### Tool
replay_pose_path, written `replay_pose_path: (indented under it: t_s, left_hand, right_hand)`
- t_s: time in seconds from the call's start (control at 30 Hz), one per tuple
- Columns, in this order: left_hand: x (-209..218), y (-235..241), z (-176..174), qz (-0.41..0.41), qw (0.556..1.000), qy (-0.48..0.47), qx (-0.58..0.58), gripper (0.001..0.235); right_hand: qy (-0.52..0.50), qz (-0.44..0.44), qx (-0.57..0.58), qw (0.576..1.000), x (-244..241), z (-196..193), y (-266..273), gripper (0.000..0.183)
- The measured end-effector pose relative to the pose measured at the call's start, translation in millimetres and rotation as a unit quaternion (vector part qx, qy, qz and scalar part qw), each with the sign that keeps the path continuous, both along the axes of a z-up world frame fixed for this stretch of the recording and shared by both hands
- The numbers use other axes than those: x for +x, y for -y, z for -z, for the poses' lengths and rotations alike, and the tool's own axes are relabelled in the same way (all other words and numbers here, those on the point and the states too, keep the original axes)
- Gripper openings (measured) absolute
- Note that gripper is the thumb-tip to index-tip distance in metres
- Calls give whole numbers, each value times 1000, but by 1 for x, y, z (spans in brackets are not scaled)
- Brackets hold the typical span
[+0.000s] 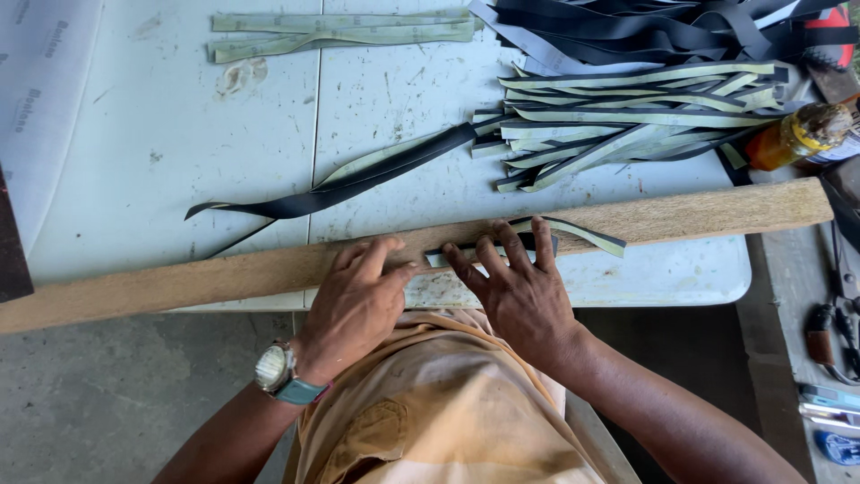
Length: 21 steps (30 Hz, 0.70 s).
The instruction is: The person repeatedly rubs long black and light-colored rubber strips against a wooden block on a white table. They pick up individual strips, rub them along the block, and place them back into a growing pile. The process is continuous and repetitive throughout the clip.
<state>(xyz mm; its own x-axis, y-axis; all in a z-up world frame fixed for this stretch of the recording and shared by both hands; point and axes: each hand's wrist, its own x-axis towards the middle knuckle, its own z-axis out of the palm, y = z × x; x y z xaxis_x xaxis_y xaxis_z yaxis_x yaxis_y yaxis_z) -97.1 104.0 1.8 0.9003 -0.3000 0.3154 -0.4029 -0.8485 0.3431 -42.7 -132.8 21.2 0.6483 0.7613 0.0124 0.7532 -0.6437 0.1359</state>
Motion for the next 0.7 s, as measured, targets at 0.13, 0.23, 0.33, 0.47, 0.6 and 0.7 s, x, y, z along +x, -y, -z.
replay_pose_path:
  t_s: [0.13, 0.23, 0.33, 0.47, 0.6, 0.7]
  left_hand:
    - [-2, 8, -3, -21, 999, 2, -26, 46]
    - [2, 15, 2, -22, 1000, 18, -6, 52]
    - [-9, 11, 7, -22, 1000, -9, -6, 46]
    - [-7, -3, 10, -32, 997, -18, -73, 31]
    - [-2, 8, 15, -28, 993, -7, -112, 50]
    - [6, 17, 11, -10, 996, 18, -84, 53]
  right_hand:
    - [6, -9, 19, 1000, -2, 4, -1, 82]
    - [23, -7, -1, 1000, 1, 5, 1, 78]
    - [53, -17, -3, 998, 0, 5, 10, 70]
    - [78, -26, 13, 997, 9, 5, 12, 65]
    - [47, -27, 23, 998, 4, 11, 12, 62]
    - [73, -14, 9, 997, 4, 11, 8, 62]
